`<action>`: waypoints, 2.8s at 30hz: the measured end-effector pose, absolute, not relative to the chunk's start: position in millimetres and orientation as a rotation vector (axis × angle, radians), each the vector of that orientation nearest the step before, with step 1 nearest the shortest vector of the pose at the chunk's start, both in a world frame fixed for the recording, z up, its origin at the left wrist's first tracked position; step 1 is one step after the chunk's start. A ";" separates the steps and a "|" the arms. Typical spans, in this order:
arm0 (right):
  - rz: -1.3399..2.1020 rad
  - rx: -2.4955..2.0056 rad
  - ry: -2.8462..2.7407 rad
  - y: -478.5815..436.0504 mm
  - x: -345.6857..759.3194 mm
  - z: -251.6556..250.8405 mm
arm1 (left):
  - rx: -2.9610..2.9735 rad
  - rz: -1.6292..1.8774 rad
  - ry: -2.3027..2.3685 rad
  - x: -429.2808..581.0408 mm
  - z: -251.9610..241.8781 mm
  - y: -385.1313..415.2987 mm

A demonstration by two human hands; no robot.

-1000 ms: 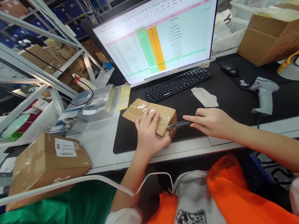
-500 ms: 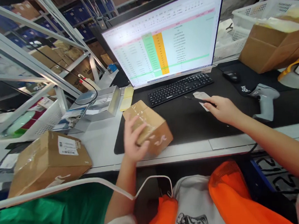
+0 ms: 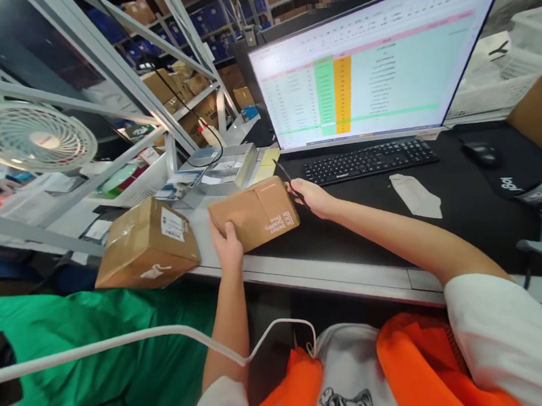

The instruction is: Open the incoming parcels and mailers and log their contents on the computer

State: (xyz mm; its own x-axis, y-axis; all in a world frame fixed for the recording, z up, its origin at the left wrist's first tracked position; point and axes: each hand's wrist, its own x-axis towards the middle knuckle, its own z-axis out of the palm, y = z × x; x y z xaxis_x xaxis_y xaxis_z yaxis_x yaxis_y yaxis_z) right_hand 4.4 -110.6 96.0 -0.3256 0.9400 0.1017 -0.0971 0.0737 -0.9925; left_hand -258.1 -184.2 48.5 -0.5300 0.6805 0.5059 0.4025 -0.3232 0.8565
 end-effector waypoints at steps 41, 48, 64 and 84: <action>0.117 -1.202 -2.224 -279.3 134.3 70.9 | 2.516 1.525 1.057 -121.2 72.1 -193.0; -0.009 -1.487 -2.148 -254.6 175.8 68.8 | 2.449 1.770 1.075 -131.3 53.4 -198.6; 0.384 -1.316 -1.887 -246.6 136.7 97.1 | 2.486 1.699 1.322 -118.7 62.0 -195.8; -0.084 -1.214 -2.462 -229.2 66.8 168.4 | 2.482 1.801 1.647 -179.2 59.2 -221.5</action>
State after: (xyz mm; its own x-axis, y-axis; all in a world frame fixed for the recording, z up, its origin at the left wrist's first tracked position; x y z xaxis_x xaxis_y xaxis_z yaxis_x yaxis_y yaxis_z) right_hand 66.8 -229.2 168.4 -0.5471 0.7501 0.3714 0.7737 0.6225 -0.1176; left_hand -179.2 -221.5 59.2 0.0449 0.4832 0.8743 0.8277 -0.5080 0.2382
